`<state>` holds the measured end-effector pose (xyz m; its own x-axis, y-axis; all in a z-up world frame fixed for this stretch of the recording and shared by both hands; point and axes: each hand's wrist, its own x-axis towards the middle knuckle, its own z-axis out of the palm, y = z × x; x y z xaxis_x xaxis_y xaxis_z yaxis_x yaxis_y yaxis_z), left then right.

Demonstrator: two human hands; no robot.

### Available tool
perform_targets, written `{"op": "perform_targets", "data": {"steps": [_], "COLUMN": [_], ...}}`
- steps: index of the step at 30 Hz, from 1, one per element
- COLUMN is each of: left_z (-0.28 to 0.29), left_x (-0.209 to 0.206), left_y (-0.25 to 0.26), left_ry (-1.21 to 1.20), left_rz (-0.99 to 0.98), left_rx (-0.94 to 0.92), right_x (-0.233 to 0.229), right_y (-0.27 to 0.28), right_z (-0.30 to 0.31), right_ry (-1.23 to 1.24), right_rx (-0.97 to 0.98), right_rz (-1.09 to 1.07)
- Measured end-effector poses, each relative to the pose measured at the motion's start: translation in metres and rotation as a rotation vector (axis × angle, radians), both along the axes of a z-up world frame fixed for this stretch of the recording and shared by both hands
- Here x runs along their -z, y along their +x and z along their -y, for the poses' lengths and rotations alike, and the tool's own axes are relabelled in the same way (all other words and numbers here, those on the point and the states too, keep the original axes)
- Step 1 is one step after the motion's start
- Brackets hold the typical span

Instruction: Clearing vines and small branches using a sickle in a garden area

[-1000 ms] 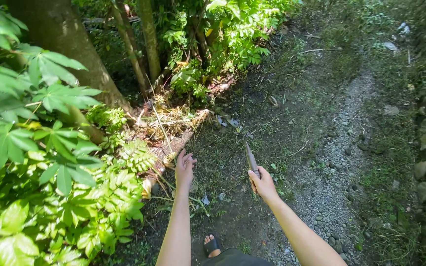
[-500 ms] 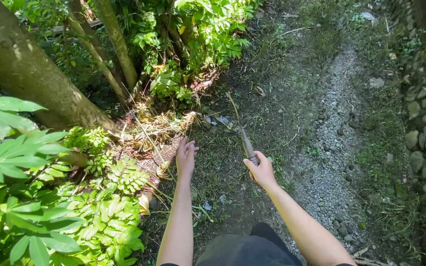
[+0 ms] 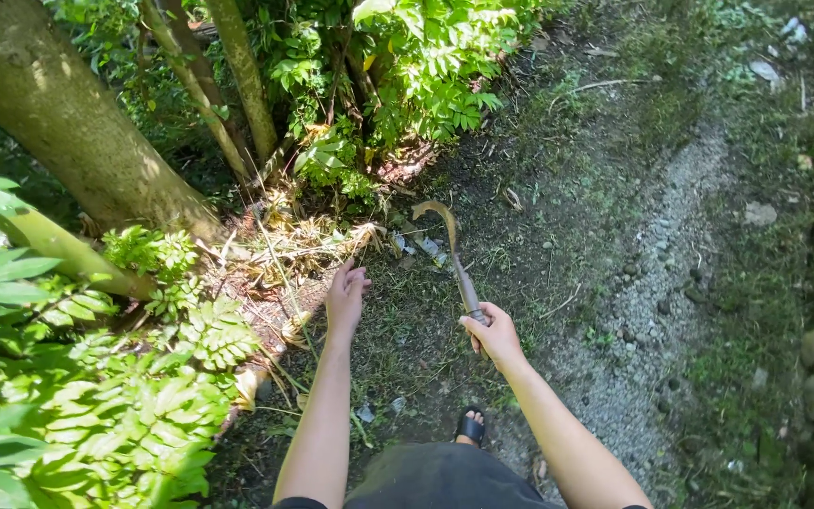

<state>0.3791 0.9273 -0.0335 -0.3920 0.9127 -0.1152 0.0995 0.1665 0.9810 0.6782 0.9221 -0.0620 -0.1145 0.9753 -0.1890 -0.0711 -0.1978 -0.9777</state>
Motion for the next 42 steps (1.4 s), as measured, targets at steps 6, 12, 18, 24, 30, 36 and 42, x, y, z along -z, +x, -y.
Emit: {"op": "perform_targets", "data": {"steps": [6, 12, 18, 24, 30, 36, 42], "left_z": [-0.062, -0.102, -0.130, -0.176, -0.240, -0.301, -0.345], "left_x": [-0.016, -0.020, -0.022, -0.008, -0.028, 0.016, 0.046], "left_y": [0.072, 0.119, 0.117, 0.120, 0.110, 0.046, -0.017], "left_ry": [0.006, -0.006, -0.011, -0.037, -0.343, -0.011, 0.204], "left_rz": [-0.050, -0.042, -0.034, 0.054, -0.002, 0.051, 0.038], "left_rx": [0.019, 0.101, 0.078, 0.034, 0.011, -0.075, -0.164], "right_x": [0.009, 0.039, 0.041, 0.044, 0.006, 0.002, 0.007], "right_y": [0.062, 0.106, 0.119, 0.118, 0.094, 0.031, -0.024], "right_z": [-0.076, -0.125, -0.157, -0.196, -0.259, -0.343, -0.390], "right_ry": [0.050, -0.052, -0.211, -0.259, -0.335, -0.127, -0.102], "right_rx": [-0.195, -0.131, -0.028, -0.057, -0.186, -0.148, -0.171], "right_rz": [0.015, 0.009, 0.019, 0.039, 0.272, 0.089, 0.003]}}
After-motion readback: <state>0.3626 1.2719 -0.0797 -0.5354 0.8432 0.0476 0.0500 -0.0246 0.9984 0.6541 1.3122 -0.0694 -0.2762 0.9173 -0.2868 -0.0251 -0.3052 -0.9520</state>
